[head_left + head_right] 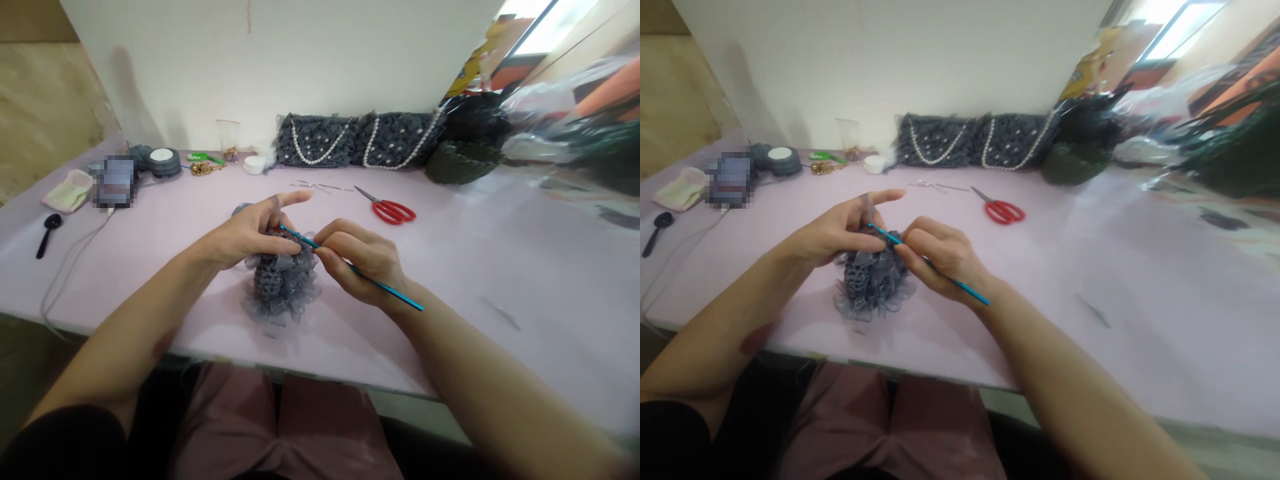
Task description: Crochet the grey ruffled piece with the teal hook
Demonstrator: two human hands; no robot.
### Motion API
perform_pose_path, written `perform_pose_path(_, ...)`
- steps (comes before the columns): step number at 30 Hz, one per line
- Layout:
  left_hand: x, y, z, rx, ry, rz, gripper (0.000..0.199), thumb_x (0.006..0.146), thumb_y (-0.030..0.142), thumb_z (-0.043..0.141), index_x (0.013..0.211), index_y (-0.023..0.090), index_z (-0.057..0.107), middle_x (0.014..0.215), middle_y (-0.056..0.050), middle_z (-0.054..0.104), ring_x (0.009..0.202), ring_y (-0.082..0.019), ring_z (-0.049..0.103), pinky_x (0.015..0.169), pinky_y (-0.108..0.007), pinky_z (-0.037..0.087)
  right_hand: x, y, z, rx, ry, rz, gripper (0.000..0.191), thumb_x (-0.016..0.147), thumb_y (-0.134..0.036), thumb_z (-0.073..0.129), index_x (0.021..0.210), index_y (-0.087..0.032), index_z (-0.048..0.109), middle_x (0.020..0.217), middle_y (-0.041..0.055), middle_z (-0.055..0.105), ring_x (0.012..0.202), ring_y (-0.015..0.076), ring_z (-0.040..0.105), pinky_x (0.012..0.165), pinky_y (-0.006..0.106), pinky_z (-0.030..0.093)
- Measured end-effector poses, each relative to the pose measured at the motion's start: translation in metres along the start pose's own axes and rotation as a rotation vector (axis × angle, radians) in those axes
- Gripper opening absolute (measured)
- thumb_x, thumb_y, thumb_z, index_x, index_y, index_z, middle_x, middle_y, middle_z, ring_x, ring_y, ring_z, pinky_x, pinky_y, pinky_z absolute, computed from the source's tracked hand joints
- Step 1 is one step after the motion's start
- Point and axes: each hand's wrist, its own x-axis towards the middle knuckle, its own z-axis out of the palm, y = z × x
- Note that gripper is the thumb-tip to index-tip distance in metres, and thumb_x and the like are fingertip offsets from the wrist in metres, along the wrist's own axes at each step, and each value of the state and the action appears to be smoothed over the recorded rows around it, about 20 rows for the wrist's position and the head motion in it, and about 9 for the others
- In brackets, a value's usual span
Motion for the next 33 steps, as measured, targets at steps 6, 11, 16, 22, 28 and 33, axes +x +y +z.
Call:
perform_pose_path(6, -0.002, 0.003, -0.006, -0.049, 0.023, -0.077, 0.071, 0.066, 0.014, 0.084, 0.133, 0.015, 0.059, 0.072, 0.004, 0.062, 0.065, -0.008, 0.059, 0.061, -0.021, 0.042, 0.004, -0.001, -0.003, -0.064, -0.064, 0.007, 0.031, 0.103, -0.032, 0.046, 0.073, -0.024, 0.049, 0.078, 0.0061, 0.063, 0.063, 0.0156, 0.054, 0.058, 0.031, 0.044)
perform_pose_path(11, -0.002, 0.004, -0.018, -0.086, -0.035, -0.135, 0.06, 0.067, 0.015, 0.083, 0.124, 0.015, 0.066, 0.072, 0.003, 0.064, 0.062, -0.008, 0.057, 0.056, -0.021, 0.038, 0.004, -0.004, -0.006, 0.037, -0.101, 0.091, 0.03, 0.103, -0.037, 0.045, 0.076, -0.025, 0.054, 0.083, 0.0073, 0.067, 0.066, 0.0169, 0.058, 0.061, 0.032, 0.046)
perform_pose_path(16, -0.002, 0.006, -0.024, -0.091, -0.065, -0.144, 0.05, 0.062, 0.013, 0.083, 0.111, 0.016, 0.073, 0.072, 0.002, 0.064, 0.065, -0.009, 0.058, 0.059, -0.021, 0.04, 0.004, -0.009, -0.007, 0.185, -0.09, 0.177, 0.026, 0.102, -0.035, 0.048, 0.085, -0.024, 0.063, 0.088, 0.007, 0.07, 0.072, 0.0159, 0.064, 0.065, 0.03, 0.051)
perform_pose_path(22, -0.005, 0.011, -0.022, -0.068, -0.056, -0.142, 0.041, 0.06, 0.013, 0.077, 0.101, 0.015, 0.077, 0.072, 0.001, 0.066, 0.069, -0.012, 0.06, 0.063, -0.025, 0.045, 0.009, -0.014, -0.012, 0.345, -0.073, 0.284, 0.027, 0.101, -0.034, 0.051, 0.082, -0.024, 0.068, 0.095, 0.0068, 0.074, 0.08, 0.0182, 0.068, 0.069, 0.033, 0.054)
perform_pose_path(28, 0.001, -0.001, -0.003, -0.021, -0.063, -0.029, 0.039, 0.065, 0.019, 0.079, 0.104, 0.015, 0.074, 0.082, -0.004, 0.072, 0.078, -0.016, 0.066, 0.074, -0.029, 0.049, 0.009, -0.016, 0.0, 0.498, 0.024, 0.396, 0.039, 0.1, -0.045, 0.051, 0.07, -0.022, 0.062, 0.088, 0.0062, 0.071, 0.075, 0.0175, 0.066, 0.067, 0.034, 0.055)
perform_pose_path(33, 0.005, -0.014, 0.025, 0.24, 0.167, 0.118, 0.024, 0.074, 0.033, 0.075, 0.089, 0.015, 0.07, 0.08, -0.002, 0.067, 0.075, -0.014, 0.059, 0.071, -0.028, 0.044, 0.007, -0.015, 0.014, 0.254, 0.276, 0.376, 0.039, 0.1, -0.04, 0.053, 0.065, -0.022, 0.053, 0.09, 0.0075, 0.067, 0.092, 0.0216, 0.067, 0.084, 0.038, 0.055)
